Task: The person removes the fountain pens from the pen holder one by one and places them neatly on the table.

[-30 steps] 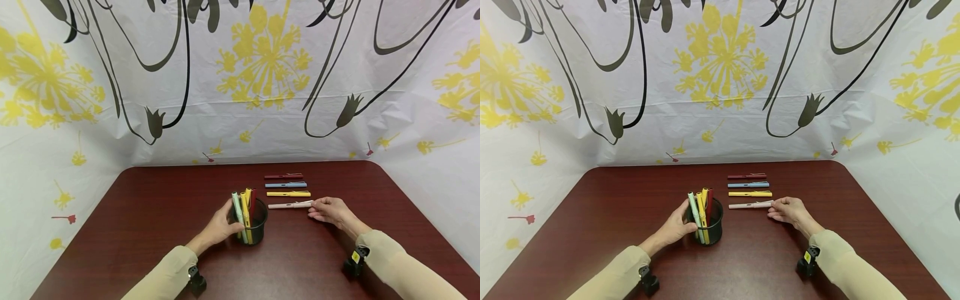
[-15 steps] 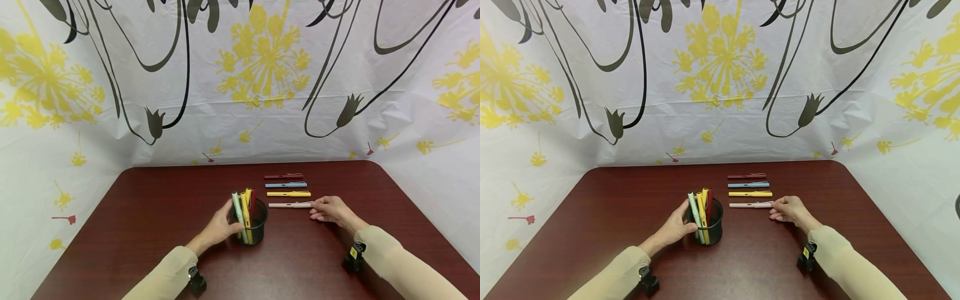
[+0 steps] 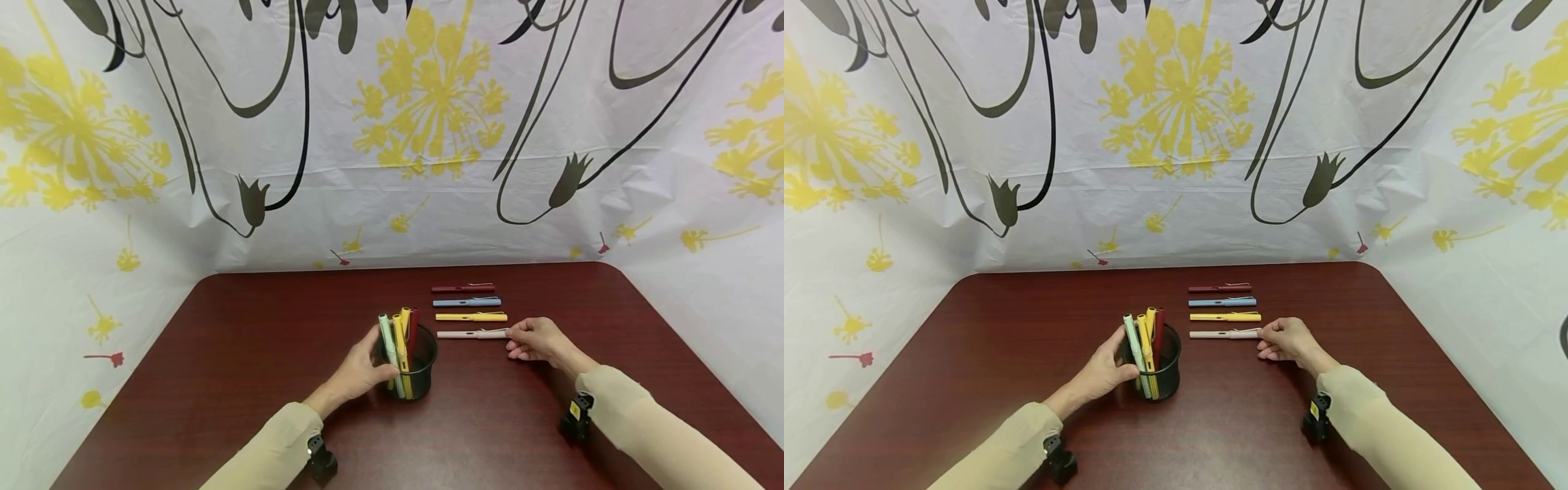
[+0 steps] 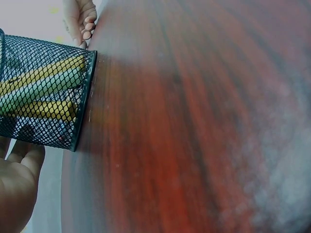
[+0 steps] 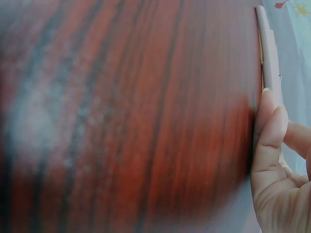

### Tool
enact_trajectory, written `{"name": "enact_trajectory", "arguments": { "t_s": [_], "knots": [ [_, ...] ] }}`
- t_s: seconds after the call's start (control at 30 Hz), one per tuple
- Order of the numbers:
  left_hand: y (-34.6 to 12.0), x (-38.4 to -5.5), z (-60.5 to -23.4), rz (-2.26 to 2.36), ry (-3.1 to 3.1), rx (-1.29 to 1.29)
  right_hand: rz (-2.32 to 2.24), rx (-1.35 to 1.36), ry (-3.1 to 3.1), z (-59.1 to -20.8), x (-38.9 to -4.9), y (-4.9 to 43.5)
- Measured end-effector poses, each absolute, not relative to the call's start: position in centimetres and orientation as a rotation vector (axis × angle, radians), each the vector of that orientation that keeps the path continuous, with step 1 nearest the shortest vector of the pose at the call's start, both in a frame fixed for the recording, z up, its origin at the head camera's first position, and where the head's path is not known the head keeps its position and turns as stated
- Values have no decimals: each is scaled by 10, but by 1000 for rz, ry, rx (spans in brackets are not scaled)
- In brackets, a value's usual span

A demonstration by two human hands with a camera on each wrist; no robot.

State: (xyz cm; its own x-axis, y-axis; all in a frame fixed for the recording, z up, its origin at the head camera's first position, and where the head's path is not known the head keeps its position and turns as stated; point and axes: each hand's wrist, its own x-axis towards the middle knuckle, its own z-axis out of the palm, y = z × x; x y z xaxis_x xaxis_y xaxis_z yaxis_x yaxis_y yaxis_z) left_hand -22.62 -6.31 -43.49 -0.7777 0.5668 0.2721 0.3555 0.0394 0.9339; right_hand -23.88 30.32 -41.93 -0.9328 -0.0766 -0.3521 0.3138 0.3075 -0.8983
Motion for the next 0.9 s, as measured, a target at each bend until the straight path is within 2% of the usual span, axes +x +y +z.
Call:
{"name": "enact_trajectory", "arguments": {
  "t_s": [0.9],
  "knots": [
    [-63,-227,-437,1821,2135,957,-1650,155,2265,-418,-241,304]
  ]
}}
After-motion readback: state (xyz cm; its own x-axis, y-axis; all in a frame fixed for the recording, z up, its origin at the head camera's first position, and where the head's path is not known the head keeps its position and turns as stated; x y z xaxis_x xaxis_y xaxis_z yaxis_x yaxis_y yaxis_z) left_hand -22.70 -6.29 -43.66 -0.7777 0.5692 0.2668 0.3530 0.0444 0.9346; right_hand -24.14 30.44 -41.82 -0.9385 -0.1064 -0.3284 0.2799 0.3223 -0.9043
